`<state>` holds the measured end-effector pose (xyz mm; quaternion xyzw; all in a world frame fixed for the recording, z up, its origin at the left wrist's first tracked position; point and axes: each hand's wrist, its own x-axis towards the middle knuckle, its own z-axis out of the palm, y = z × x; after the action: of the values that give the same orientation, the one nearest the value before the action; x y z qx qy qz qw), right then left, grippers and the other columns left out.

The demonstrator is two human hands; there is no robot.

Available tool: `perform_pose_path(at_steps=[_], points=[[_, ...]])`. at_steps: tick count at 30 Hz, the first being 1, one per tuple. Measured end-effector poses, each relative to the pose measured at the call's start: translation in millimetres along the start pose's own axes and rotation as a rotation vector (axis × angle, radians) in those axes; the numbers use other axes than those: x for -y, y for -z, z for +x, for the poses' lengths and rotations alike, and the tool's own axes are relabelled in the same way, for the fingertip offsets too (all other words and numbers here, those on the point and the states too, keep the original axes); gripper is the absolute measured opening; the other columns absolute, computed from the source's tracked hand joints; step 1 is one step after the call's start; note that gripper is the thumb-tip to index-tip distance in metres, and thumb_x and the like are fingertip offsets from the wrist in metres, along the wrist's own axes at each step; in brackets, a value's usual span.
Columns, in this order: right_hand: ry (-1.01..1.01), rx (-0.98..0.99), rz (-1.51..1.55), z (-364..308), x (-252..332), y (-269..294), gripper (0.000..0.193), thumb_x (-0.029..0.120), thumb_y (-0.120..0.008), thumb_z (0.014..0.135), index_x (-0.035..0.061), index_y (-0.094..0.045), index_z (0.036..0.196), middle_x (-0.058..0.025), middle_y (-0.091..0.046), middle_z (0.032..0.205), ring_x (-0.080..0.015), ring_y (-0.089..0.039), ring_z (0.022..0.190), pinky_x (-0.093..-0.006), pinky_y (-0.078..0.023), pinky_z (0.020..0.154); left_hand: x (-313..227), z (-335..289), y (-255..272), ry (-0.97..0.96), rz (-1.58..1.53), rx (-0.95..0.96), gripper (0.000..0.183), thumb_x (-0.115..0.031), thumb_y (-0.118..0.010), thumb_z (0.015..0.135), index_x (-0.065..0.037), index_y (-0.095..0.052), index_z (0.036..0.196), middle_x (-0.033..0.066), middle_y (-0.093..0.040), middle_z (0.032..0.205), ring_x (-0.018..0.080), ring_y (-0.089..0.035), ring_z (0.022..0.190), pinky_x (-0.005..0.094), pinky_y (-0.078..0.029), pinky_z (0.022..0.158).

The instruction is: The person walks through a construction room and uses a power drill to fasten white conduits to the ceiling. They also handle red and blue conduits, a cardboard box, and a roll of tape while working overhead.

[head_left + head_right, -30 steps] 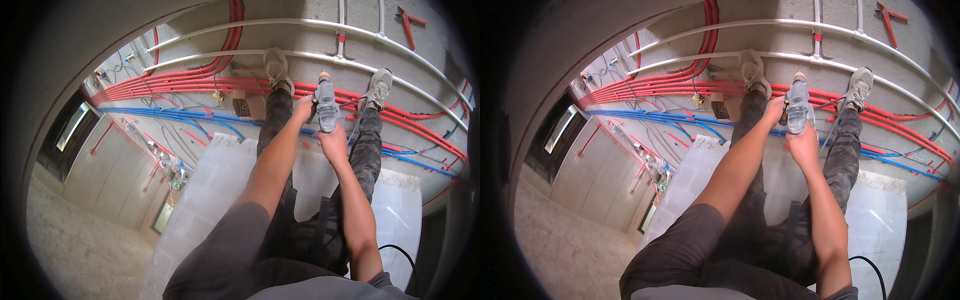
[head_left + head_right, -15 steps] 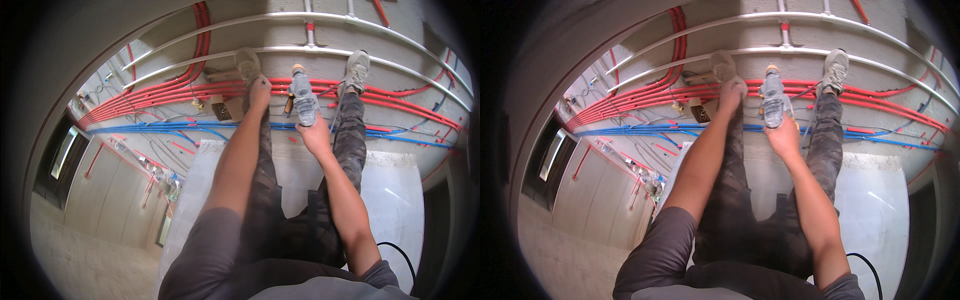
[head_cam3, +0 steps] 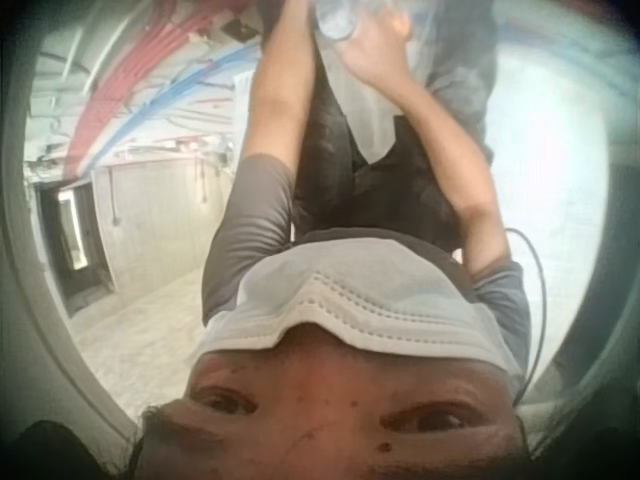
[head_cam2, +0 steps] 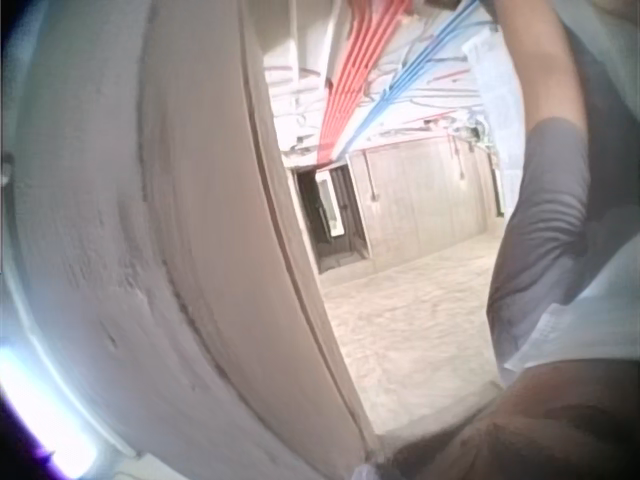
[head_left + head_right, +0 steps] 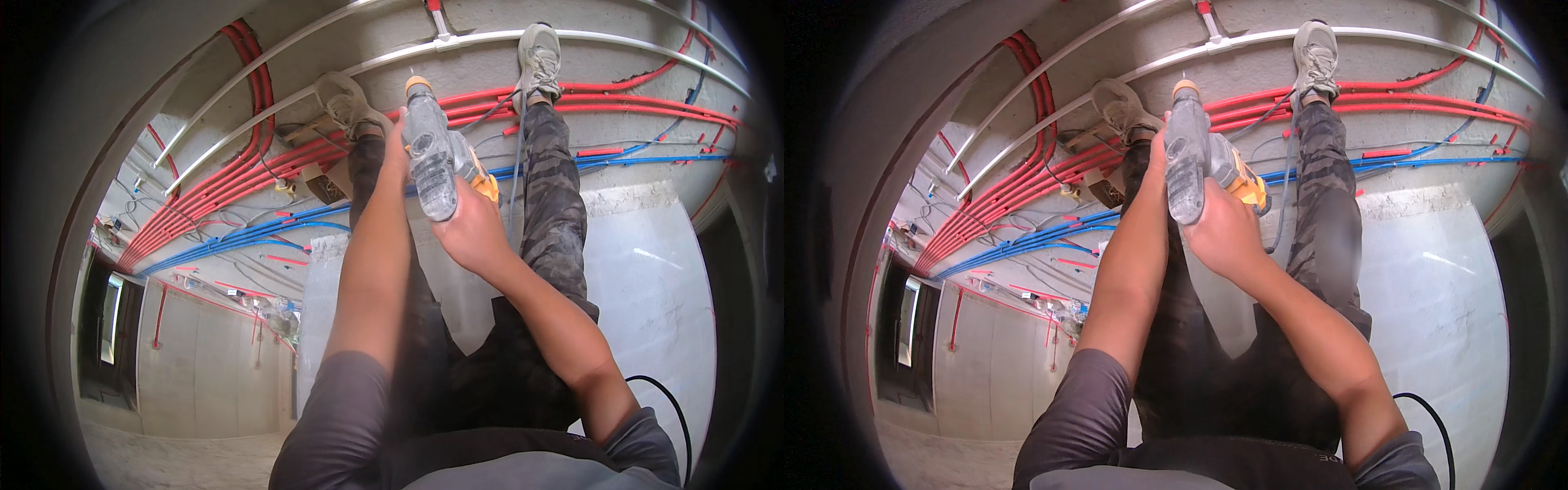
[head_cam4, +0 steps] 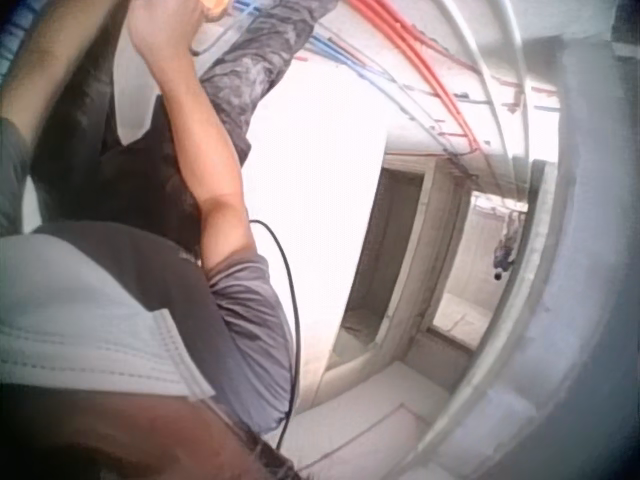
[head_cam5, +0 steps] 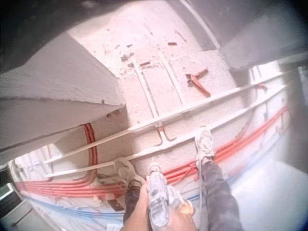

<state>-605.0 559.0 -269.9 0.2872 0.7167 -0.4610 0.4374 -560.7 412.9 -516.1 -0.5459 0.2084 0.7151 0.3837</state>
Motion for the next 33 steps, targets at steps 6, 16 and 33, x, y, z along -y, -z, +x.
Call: perform_pose_path(at_steps=[6,16,33], points=[[0.041,-0.031,0.050,13.9,-0.3,-7.5,0.025,0.012,-0.067,0.078,0.0004,-0.055,0.097,-0.0260,-0.067,0.091,-0.0496,-0.063,0.092,-0.0538,-0.049,0.082,-11.0,9.5,1.2,0.002,-0.051,0.081,0.054,-0.050,-0.045,0.105,-0.002,-0.064,0.122,0.0151,-0.072,0.107,0.0285,-0.072,0.092,0.0423,-0.059,0.084],[-0.018,-0.066,0.039,38.0,-1.1,-15.2,0.023,0.013,-0.066,0.080,0.0006,-0.057,0.098,-0.0267,-0.068,0.091,-0.0494,-0.063,0.093,-0.0524,-0.050,0.081,-23.3,24.8,2.1,0.040,-0.051,0.108,0.054,-0.051,-0.041,0.106,-0.003,-0.064,0.119,0.0142,-0.072,0.105,0.0292,-0.071,0.092,0.0449,-0.058,0.085],[-0.050,-0.031,-0.015,50.8,22.8,-13.5,0.026,0.011,-0.065,0.078,0.0002,-0.058,0.100,-0.0273,-0.068,0.092,-0.0505,-0.062,0.094,-0.0532,-0.049,0.081,-28.4,17.5,-6.7,-0.080,0.198,-0.097,0.038,-0.029,-0.048,0.104,0.000,-0.060,0.125,0.0139,-0.068,0.111,0.0255,-0.068,0.096,0.0377,-0.057,0.084]])
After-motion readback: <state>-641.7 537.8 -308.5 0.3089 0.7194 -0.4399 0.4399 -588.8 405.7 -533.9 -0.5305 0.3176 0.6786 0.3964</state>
